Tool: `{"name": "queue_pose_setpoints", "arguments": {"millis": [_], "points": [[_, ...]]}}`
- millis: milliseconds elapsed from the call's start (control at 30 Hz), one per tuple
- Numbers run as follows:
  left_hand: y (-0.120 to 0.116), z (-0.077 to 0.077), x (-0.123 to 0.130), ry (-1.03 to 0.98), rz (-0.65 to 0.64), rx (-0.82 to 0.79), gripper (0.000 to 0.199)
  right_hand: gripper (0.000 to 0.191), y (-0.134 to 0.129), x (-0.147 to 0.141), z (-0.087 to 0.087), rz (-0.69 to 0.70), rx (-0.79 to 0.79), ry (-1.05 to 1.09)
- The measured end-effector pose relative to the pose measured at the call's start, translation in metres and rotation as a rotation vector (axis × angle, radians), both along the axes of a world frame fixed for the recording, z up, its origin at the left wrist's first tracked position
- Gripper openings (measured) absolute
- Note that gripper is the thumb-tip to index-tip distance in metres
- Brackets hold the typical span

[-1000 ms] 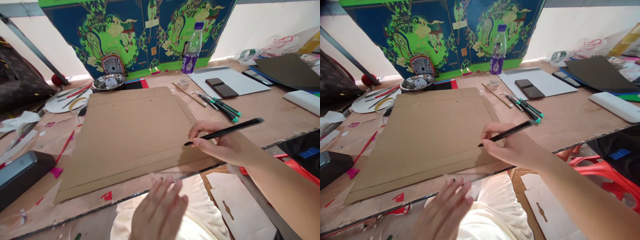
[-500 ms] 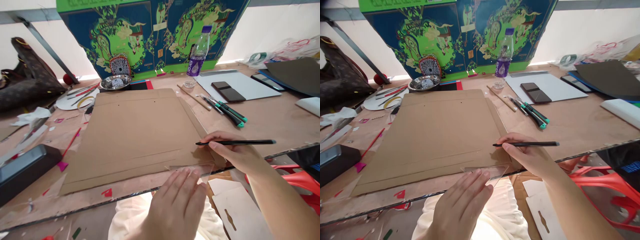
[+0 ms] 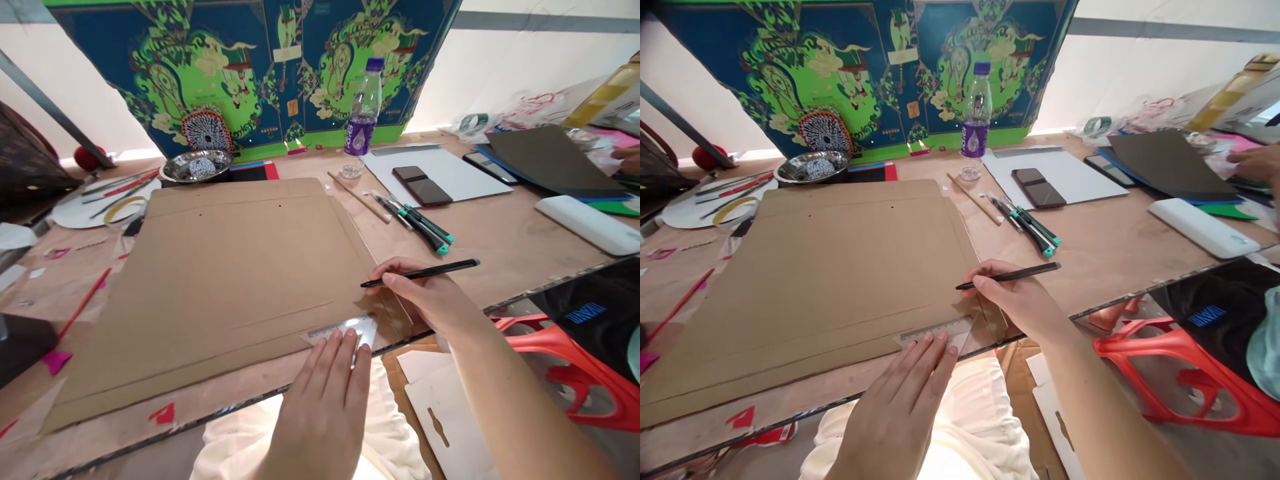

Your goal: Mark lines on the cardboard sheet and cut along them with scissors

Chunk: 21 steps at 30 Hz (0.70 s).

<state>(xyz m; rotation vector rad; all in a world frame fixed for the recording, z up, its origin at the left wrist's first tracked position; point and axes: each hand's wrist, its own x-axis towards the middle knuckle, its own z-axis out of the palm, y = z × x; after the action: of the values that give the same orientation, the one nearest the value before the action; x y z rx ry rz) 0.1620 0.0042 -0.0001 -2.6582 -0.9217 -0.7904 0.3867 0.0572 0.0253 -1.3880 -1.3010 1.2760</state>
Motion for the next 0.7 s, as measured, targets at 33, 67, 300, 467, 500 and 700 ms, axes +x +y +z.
{"name": "queue_pose_setpoints", "arguments": {"millis": [33, 67, 300, 467, 500, 700], "points": [[0.000, 0.000, 0.000, 0.000, -0.006, -0.001, 0.039, 0.020, 0.000, 0.000, 0.000, -0.001, -0.002, 0.005], [0.000, -0.001, -0.001, 0.000, -0.011, -0.005, 0.038, 0.020, 0.000, 0.000, 0.000, 0.000, -0.004, 0.006], [0.002, -0.002, 0.002, 0.008, -0.009, -0.012, 0.038, 0.024, -0.001, 0.000, -0.001, -0.004, 0.006, -0.043], [0.001, -0.003, 0.004, -0.022, 0.009, -0.002, 0.037, 0.024, -0.001, -0.002, 0.006, -0.014, -0.007, -0.128], [0.001, -0.003, 0.004, -0.023, 0.007, -0.001, 0.036, 0.023, -0.001, -0.002, 0.007, -0.013, -0.017, -0.125], [0.004, -0.003, 0.004, -0.021, -0.025, 0.003, 0.036, 0.021, -0.001, -0.002, 0.009, 0.011, -0.025, -0.109]]}}
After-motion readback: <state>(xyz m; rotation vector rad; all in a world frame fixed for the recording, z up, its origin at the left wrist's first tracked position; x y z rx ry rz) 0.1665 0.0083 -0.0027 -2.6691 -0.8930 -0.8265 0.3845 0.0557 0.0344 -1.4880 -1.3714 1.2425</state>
